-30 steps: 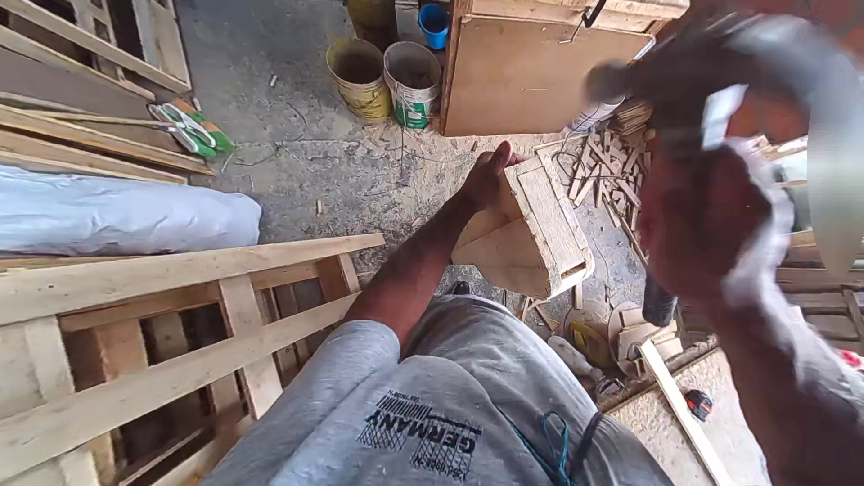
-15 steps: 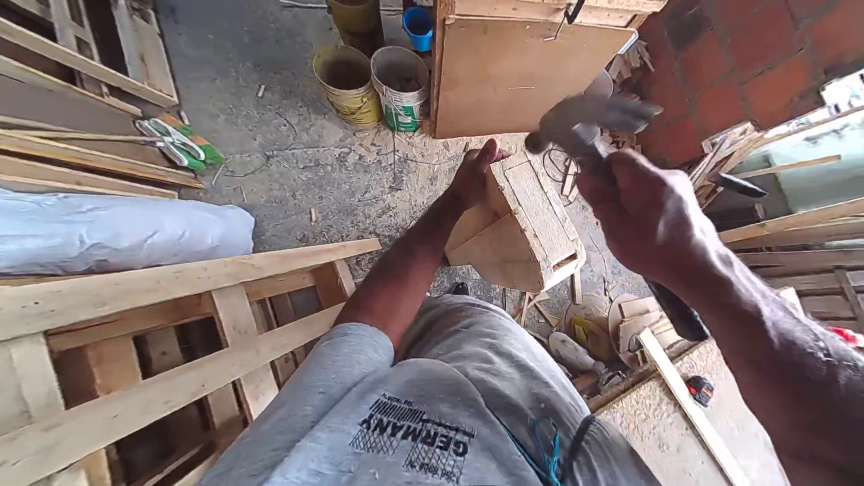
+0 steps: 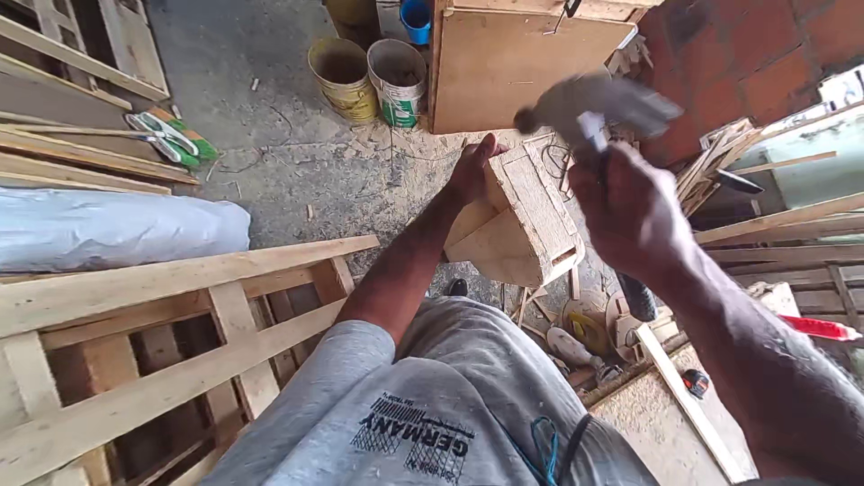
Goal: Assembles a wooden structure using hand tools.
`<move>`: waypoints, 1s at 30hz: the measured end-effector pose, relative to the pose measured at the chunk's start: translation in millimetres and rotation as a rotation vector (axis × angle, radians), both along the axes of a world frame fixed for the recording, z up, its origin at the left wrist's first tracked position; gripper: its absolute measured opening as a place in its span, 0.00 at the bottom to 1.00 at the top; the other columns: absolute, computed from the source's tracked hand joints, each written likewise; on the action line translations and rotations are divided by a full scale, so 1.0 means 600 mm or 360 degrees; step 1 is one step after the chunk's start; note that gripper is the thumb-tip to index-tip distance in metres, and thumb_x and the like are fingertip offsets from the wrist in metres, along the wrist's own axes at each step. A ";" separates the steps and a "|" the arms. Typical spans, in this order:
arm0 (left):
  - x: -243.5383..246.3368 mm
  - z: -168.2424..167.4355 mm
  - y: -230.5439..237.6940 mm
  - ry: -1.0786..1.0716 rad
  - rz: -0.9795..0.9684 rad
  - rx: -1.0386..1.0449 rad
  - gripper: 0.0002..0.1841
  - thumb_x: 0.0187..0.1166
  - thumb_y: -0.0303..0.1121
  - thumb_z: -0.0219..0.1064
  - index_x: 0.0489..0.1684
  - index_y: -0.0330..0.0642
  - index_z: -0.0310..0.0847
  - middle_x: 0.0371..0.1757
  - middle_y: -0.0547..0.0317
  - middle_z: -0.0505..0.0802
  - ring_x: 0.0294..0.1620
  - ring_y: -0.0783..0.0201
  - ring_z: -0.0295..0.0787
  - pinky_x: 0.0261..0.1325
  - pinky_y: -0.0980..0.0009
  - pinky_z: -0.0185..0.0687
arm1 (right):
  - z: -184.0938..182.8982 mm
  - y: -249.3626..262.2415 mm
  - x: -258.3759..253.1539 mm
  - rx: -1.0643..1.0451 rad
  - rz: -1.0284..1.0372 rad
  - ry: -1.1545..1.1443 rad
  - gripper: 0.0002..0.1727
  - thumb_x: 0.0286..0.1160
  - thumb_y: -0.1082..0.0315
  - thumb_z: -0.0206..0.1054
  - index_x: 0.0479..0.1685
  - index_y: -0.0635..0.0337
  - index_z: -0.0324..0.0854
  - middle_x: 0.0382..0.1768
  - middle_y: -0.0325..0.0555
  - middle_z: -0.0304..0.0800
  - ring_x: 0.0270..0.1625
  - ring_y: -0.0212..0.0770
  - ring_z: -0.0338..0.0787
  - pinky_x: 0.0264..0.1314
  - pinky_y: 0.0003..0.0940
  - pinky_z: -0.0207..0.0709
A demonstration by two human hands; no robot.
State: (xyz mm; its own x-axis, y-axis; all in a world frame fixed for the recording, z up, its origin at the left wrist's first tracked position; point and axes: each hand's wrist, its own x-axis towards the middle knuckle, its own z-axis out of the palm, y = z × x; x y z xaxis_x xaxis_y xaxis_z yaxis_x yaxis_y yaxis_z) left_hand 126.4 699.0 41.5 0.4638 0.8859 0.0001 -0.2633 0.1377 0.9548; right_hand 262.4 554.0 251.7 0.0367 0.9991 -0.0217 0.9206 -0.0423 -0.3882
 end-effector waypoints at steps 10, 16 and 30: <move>0.001 -0.017 0.012 -0.0037 -0.0040 0.0037 0.32 0.93 0.48 0.37 0.53 0.33 0.86 0.47 0.59 0.94 0.51 0.74 0.90 0.62 0.66 0.86 | 0.003 -0.029 0.005 0.0088 -0.0047 0.0148 0.16 0.90 0.51 0.55 0.43 0.53 0.75 0.17 0.35 0.74 0.14 0.33 0.77 0.13 0.36 0.73; 0.005 -0.021 0.006 -0.0128 -0.0035 0.0031 0.29 0.93 0.45 0.37 0.51 0.35 0.85 0.46 0.61 0.94 0.52 0.74 0.90 0.63 0.67 0.86 | 0.041 -0.038 0.011 0.0214 -0.0044 0.0000 0.16 0.91 0.51 0.55 0.42 0.53 0.76 0.17 0.35 0.74 0.14 0.32 0.75 0.12 0.35 0.70; 0.005 -0.034 0.015 -0.0134 -0.0068 0.0043 0.30 0.92 0.49 0.38 0.52 0.36 0.85 0.46 0.60 0.94 0.52 0.71 0.90 0.63 0.64 0.87 | 0.018 -0.074 0.000 0.0165 -0.0088 0.0175 0.14 0.90 0.54 0.57 0.42 0.54 0.76 0.17 0.35 0.74 0.14 0.31 0.76 0.13 0.34 0.72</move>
